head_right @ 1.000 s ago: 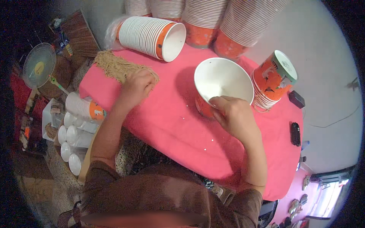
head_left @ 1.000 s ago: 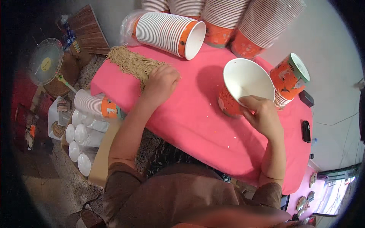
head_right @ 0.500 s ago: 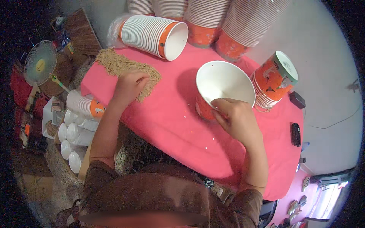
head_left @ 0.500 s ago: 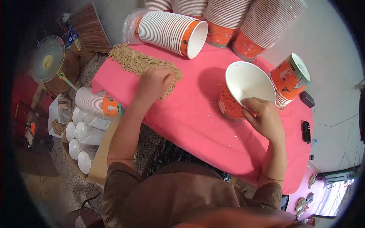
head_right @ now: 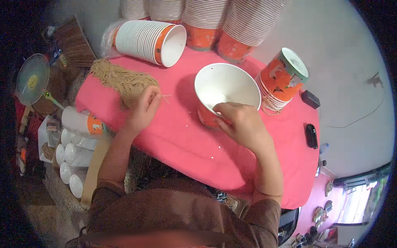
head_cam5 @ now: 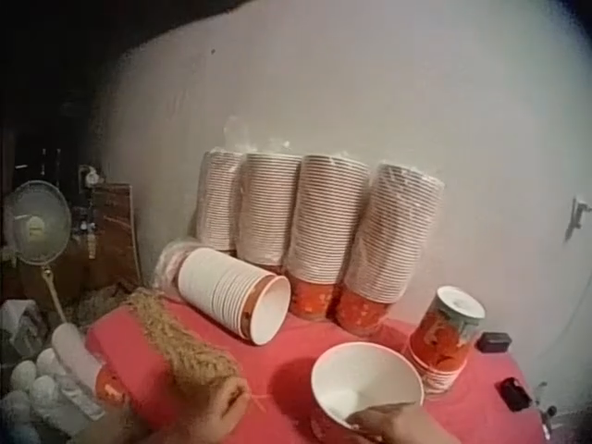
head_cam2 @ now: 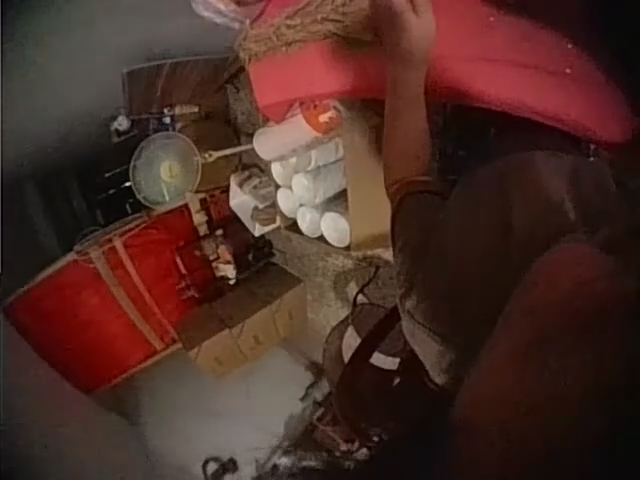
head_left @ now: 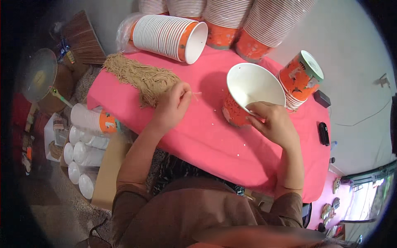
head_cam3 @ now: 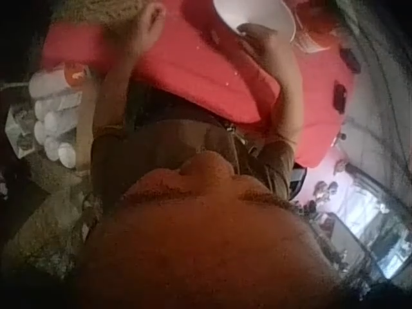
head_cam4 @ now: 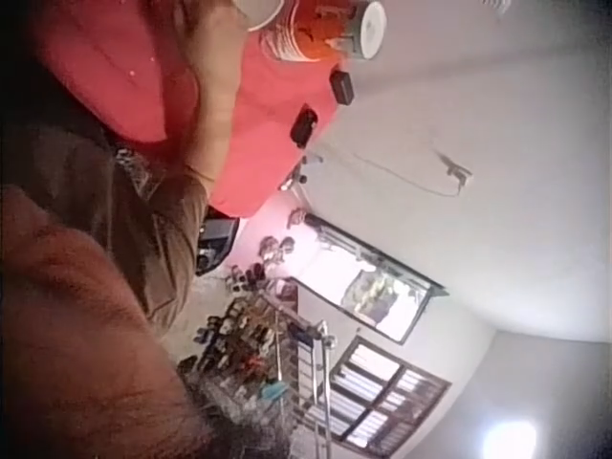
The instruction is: Attaching and tying strings to the rims of paper buckets.
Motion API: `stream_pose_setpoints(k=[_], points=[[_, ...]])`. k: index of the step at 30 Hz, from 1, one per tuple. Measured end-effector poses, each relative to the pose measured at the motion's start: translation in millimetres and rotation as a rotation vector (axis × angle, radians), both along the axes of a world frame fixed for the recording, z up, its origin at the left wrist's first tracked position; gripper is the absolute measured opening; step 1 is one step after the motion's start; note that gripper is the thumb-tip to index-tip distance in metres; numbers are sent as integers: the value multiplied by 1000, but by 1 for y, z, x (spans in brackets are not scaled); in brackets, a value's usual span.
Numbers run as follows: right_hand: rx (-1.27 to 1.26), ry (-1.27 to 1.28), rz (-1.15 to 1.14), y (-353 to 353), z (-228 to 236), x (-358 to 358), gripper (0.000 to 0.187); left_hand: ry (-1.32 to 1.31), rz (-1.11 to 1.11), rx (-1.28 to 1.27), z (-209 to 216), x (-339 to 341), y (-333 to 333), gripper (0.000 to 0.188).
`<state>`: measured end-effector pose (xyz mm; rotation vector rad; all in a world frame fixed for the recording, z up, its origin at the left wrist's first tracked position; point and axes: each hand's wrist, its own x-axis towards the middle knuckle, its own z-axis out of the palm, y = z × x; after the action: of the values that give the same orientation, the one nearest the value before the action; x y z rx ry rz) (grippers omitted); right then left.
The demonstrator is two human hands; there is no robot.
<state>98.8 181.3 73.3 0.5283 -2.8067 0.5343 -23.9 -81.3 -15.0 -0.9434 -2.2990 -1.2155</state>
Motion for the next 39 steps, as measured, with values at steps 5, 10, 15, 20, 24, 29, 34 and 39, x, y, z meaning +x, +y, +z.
stream_pose_setpoints(k=[5,10,15,20,24,29,34,39], points=[[69,53,-18,14,17,10,21,-424,-260,305,-9,-6,2,8],[168,83,36,27,11,4,13,-443,-275,327,-10,-4,0,7],[77,412,38,-20,-23,-18,39,-460,-351,361,8,18,8,8],[36,509,110,-45,-17,-14,34,-634,-557,307,21,41,6,5],[-20,447,148,-53,-22,-13,28,-593,-570,347,17,48,13,7],[-24,432,200,-53,-37,-14,25,-630,-566,338,11,54,12,7],[165,482,272,-63,-56,-8,18,-218,-384,4,-3,55,4,10],[370,415,251,-66,-62,-2,12,-263,-354,212,-26,71,18,23]])
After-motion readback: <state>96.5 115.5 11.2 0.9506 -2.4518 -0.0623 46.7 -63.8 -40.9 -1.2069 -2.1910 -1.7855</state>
